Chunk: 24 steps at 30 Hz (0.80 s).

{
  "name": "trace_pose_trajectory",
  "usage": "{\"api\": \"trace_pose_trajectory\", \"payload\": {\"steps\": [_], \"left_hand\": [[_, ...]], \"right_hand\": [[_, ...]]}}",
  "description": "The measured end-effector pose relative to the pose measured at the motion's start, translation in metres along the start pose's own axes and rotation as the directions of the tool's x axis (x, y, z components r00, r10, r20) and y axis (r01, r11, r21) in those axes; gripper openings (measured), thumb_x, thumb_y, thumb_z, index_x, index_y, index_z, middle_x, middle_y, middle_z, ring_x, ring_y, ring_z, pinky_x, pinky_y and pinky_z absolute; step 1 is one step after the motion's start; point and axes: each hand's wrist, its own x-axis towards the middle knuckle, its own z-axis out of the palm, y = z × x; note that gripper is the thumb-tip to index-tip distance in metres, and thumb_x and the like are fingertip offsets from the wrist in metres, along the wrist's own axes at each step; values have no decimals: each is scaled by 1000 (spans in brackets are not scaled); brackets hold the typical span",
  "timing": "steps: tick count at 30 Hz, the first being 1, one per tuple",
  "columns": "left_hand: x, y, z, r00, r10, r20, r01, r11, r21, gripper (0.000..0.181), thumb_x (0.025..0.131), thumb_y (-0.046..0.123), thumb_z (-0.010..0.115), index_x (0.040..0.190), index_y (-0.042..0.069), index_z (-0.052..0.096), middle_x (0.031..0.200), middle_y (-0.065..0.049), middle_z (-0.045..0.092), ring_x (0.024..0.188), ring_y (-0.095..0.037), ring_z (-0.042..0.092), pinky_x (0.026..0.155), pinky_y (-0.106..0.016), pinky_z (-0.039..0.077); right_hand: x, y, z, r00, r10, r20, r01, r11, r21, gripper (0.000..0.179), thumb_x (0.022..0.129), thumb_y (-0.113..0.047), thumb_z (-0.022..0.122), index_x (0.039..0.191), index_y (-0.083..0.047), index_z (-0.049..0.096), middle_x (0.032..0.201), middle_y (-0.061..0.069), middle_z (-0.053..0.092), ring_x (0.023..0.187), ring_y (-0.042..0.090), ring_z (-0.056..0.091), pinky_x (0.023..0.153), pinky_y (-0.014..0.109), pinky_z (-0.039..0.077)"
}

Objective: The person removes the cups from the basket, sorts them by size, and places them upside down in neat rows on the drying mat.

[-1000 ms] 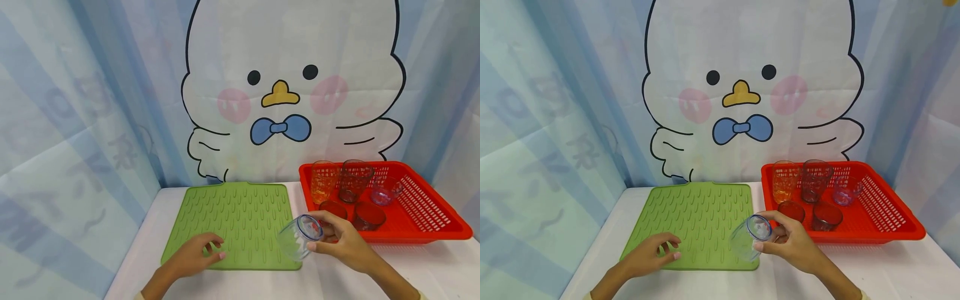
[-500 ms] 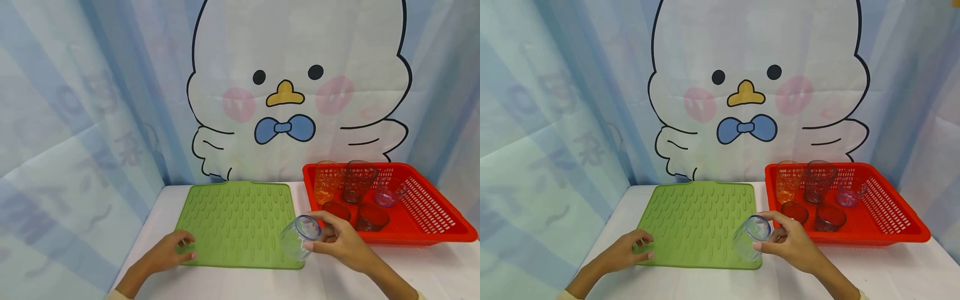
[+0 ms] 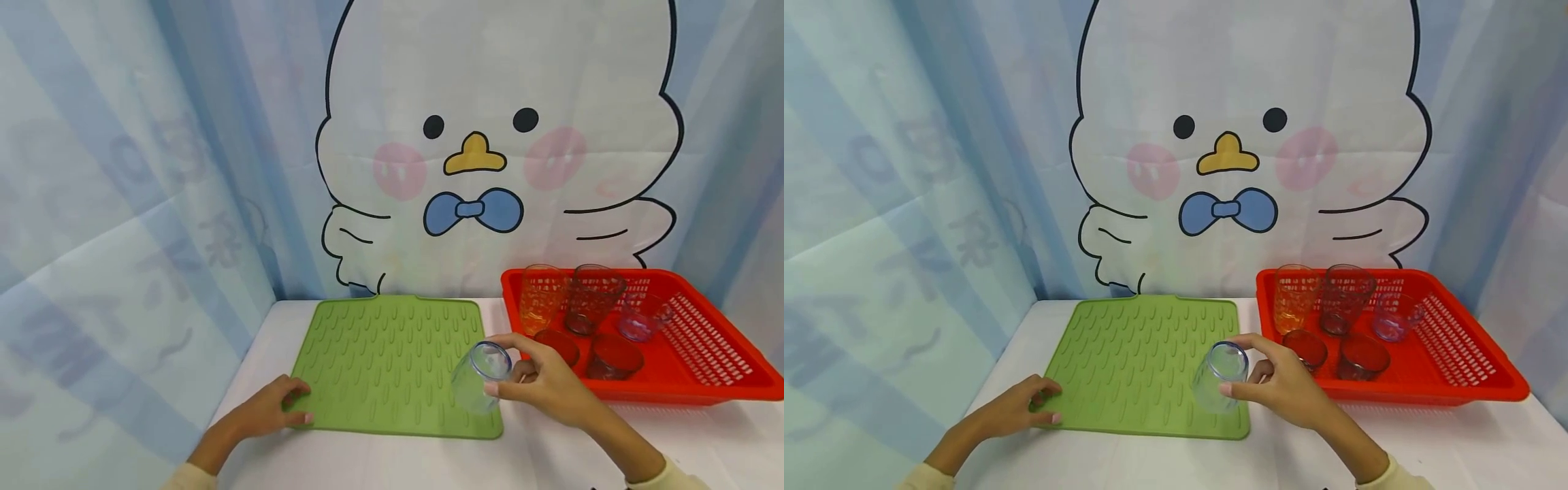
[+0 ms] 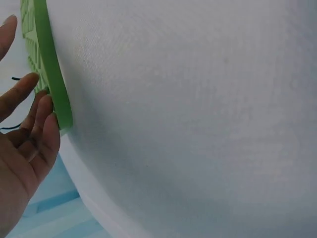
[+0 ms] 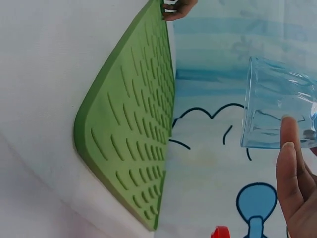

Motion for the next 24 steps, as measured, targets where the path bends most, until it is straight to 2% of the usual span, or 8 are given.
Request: {"api": "trace_pose_trajectory", "payload": {"steps": [3,7,13,17,21,24], "left_hand": [[1,-1,0,1000,-25,14,25,1000,-6,54,85,36,79,122,1,62,103,-6,57,95,-18,54,82,-33,50],[3,-2,1,1000,-26,14,27,1000,-17,53,85,34,80,121,0,62,103,-6,58,93,-17,54,82,-32,50],[3,-3,1,1000,-16,15,17,999,-39,49,84,29,81,118,0,61,104,-8,58,91,-17,54,79,-30,49],[4,-5,2,999,-34,6,34,999,-38,49,82,27,83,118,1,60,104,-8,57,91,-17,54,78,-30,49],[4,-6,4,999,-54,-2,53,998,-38,49,81,25,84,118,2,61,104,-7,57,92,-17,54,80,-30,50],[4,-7,4,999,-51,-5,51,998,-39,48,81,24,84,117,2,60,105,-7,57,92,-17,55,81,-30,51]], "right_hand": [[7,-1,1,1000,6,11,-6,1000,2,55,82,-19,84,131,-11,58,77,3,67,55,10,55,50,25,44],[19,-3,7,999,38,39,-39,999,23,58,82,-21,84,133,-13,58,93,6,69,56,8,53,47,24,40],[39,-5,21,996,52,72,-54,998,29,58,83,-24,83,133,-14,58,86,6,67,53,6,47,45,23,36],[55,-5,32,994,33,107,-36,999,32,58,83,-25,83,134,-13,57,91,8,66,53,7,46,45,23,35],[70,-4,44,990,38,135,-43,998,39,59,84,-27,83,136,-14,57,104,11,65,53,9,49,45,23,36],[81,-1,52,987,44,153,-50,998,40,60,84,-27,83,136,-13,57,121,14,60,56,12,55,49,25,44]]}}
